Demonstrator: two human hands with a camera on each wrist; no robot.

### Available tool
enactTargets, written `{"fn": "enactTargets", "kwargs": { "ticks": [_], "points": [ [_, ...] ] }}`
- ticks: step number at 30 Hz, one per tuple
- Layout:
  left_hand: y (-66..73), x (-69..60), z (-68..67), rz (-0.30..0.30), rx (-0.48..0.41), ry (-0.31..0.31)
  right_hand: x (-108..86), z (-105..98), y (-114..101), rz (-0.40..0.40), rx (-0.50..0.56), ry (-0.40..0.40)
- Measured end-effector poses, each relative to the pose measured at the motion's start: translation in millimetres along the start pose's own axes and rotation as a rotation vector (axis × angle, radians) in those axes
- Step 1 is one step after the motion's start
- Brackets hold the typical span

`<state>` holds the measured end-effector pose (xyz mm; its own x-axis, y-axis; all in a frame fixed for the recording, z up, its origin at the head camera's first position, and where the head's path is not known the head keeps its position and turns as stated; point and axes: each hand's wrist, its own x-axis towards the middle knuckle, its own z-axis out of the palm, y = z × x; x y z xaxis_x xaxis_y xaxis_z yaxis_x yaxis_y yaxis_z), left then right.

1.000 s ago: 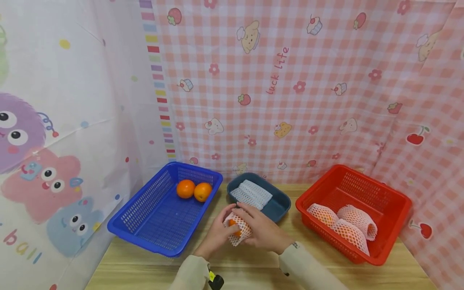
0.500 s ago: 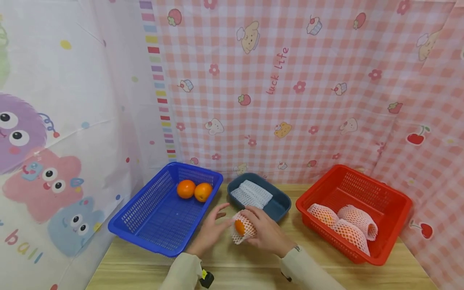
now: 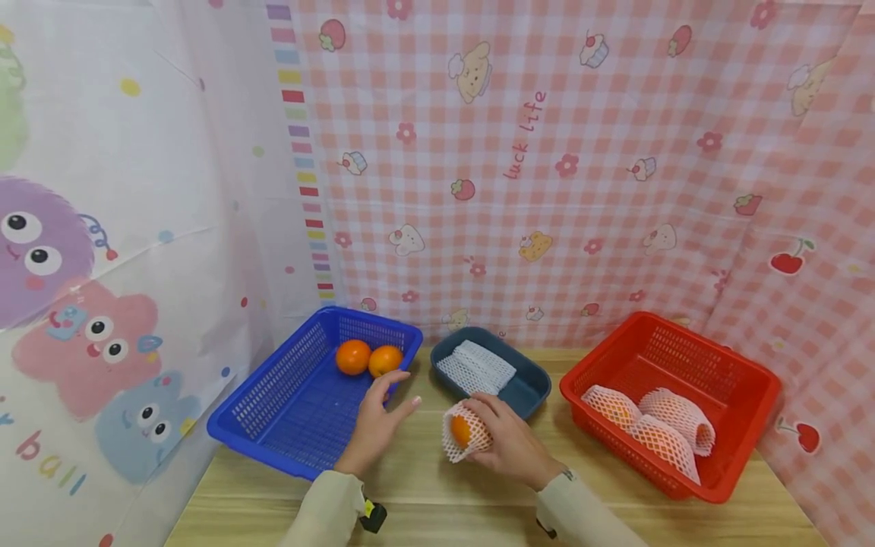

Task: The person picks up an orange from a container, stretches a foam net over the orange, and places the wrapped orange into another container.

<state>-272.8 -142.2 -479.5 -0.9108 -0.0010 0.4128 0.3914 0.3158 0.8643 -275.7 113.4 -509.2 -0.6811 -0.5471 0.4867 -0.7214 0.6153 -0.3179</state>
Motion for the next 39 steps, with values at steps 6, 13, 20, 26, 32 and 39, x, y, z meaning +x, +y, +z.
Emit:
{"fn": "enactTargets", "kwargs": {
  "ticks": [6,13,20,26,32,39],
  "points": [
    [-7.8,2.1,-8.3,0.077,0.088,0.006,-2.8,1,0,0.021,-0.001,-0.011],
    [-9.1,2.2,-14.4,-0.030,0.214,-0.069,-6.0,1,0,0.059,0.028,-0.016],
    [-8.3,-1.7,-19.6,-0.179,0.349,-0.119,-7.1,-1,-2,0.123,0.096,-0.009],
    [-11.1,-3.2,-22.4,-0.229,0.425,-0.123,-7.6,-6,-2,0.149,0.154,0.025],
    [-15.2,-4.2,-21.8,-0.209,0.492,-0.101,-13.9,-11,5,0.207,0.171,0.116],
    [-14.9,-5.0,-21.4,-0.202,0.584,-0.090,-25.1,-25,9,0.266,0.156,0.208]
  ]
}}
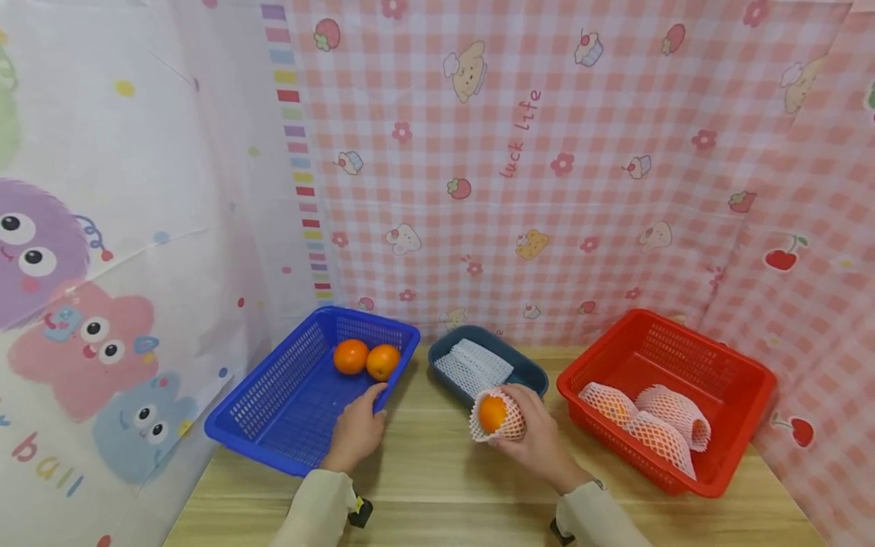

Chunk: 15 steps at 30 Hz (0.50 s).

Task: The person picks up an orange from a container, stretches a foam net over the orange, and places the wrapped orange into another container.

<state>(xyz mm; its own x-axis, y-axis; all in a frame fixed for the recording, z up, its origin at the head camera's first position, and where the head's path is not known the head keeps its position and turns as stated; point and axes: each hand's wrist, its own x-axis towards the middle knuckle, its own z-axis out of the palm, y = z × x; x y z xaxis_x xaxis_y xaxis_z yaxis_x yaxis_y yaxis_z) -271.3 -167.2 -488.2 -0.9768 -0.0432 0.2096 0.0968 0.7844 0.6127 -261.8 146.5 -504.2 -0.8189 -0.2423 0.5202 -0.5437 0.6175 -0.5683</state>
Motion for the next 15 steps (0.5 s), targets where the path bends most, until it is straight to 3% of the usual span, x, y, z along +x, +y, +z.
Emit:
{"fn": "enactTargets", "kwargs": {
  "ticks": [8,15],
  "points": [
    [1.6,-0.8,0.6,0.013,0.011,-0.024,-1.0,-36,1,0.002,-0.084,0.072],
    [0.5,-1.8,-0.6,0.032,0.034,-0.022,13.8,-79,12,0.020,-0.127,0.122]
  ]
}}
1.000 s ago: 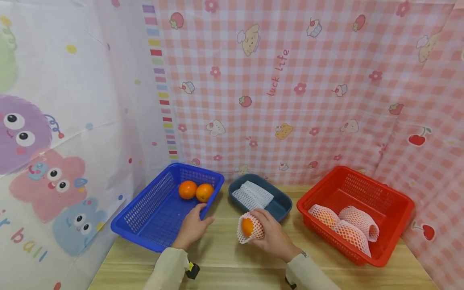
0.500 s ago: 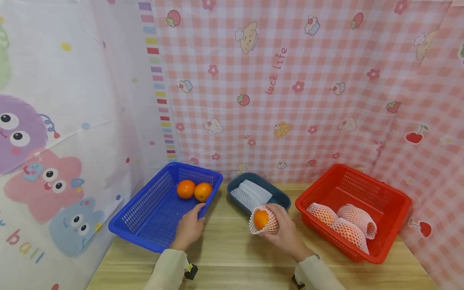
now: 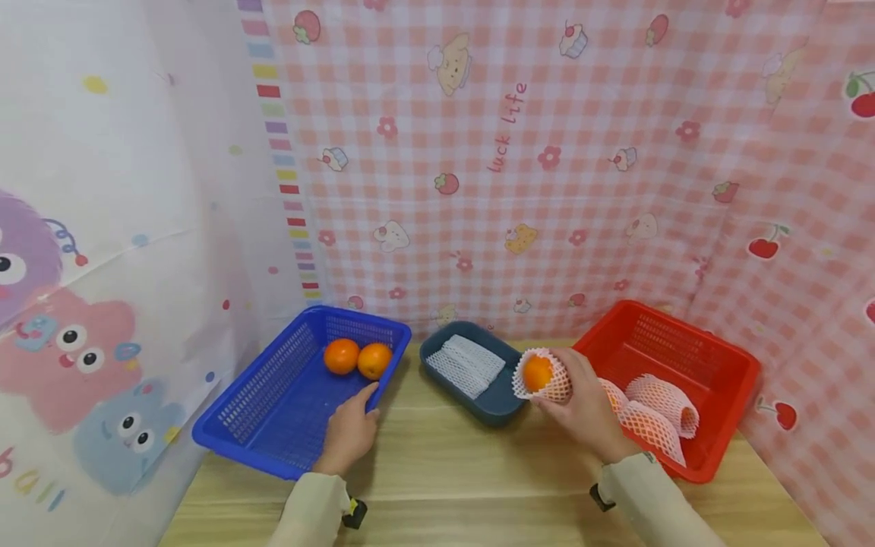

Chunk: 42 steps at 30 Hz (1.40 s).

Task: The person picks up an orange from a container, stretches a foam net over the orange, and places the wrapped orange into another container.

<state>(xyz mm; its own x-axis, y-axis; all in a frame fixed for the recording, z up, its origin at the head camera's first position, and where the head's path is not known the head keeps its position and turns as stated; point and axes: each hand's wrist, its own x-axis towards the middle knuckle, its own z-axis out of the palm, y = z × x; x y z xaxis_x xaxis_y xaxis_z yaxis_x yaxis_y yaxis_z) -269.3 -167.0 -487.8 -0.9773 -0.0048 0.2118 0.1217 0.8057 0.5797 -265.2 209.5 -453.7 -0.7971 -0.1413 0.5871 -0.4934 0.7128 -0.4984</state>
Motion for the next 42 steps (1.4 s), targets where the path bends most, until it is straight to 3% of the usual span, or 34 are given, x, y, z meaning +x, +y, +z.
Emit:
{"fn": "enactTargets", "kwargs": {
  "ticks": [6,23,32,42],
  "points": [
    [0.2,0.7,-2.0,-0.011,0.012,0.003,16.7,-21,25,0.055,-0.049,0.051],
    [0.4,1.3,-2.4,0.018,-0.008,0.006,52.4,-68,80,0.170,-0.171,-0.007],
    [1.2,1.9,-5.3,0.012,-0.018,0.011,61.9,-75,110,0.284,-0.202,-0.110],
    [-3.2,2.9,-1.7,0.033,-0.020,0.019,56.1,-69,130,0.452,-0.213,-0.329]
  ]
}}
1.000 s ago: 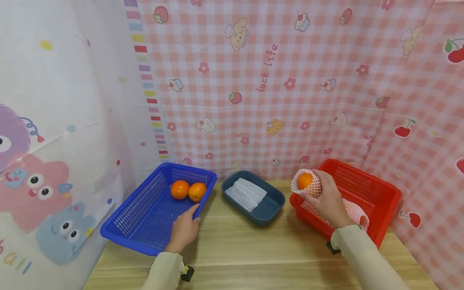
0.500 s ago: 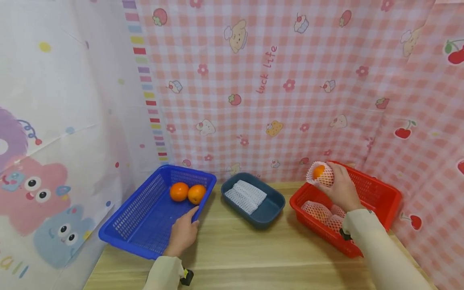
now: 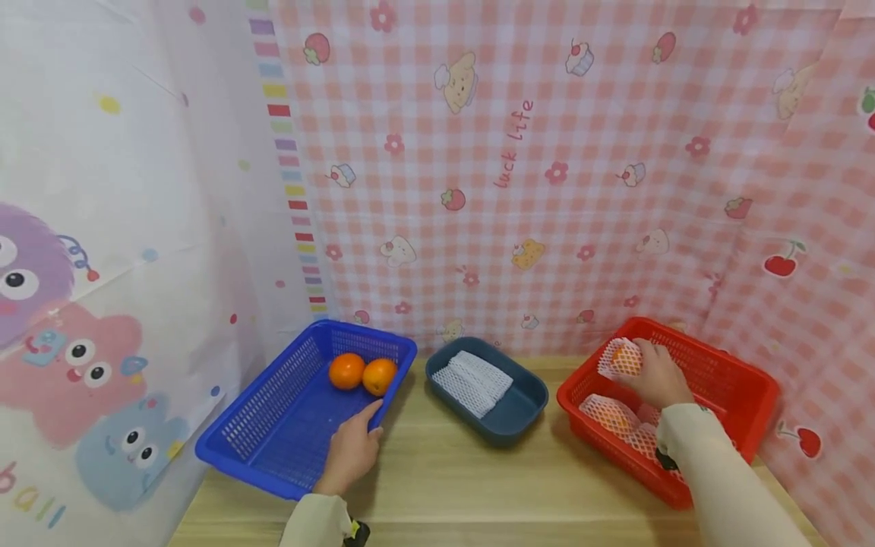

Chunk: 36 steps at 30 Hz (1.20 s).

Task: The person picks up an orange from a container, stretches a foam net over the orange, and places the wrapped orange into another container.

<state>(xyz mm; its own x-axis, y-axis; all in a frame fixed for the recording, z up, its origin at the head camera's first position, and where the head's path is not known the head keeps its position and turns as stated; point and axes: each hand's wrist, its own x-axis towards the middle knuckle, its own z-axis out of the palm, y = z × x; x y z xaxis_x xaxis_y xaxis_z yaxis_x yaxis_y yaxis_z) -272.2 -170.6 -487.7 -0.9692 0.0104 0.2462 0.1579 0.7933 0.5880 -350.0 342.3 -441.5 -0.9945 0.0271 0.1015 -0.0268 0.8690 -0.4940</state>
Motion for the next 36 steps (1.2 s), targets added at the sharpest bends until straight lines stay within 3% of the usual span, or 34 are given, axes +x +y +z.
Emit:
{"fn": "enactTargets", "kwargs": {
  "ticks": [6,12,22,30,36],
  "points": [
    [1.0,-2.1,1.1,-0.002,-0.007,0.020,1.8,3,8,0.094,0.018,-0.118],
    [2.1,-2.1,-0.6,-0.016,-0.015,0.013,2.3,11,15,0.185,0.068,-0.188],
    [-0.3,-2.3,1.5,-0.010,-0.011,0.032,9.7,22,28,0.074,-0.101,-0.232],
    [0.2,-1.6,0.1,-0.015,-0.025,0.041,7.2,22,25,0.160,0.040,-0.322],
    [-0.3,-2.1,0.4,-0.022,-0.032,0.029,2.8,21,22,0.120,-0.013,-0.354]
  ]
}}
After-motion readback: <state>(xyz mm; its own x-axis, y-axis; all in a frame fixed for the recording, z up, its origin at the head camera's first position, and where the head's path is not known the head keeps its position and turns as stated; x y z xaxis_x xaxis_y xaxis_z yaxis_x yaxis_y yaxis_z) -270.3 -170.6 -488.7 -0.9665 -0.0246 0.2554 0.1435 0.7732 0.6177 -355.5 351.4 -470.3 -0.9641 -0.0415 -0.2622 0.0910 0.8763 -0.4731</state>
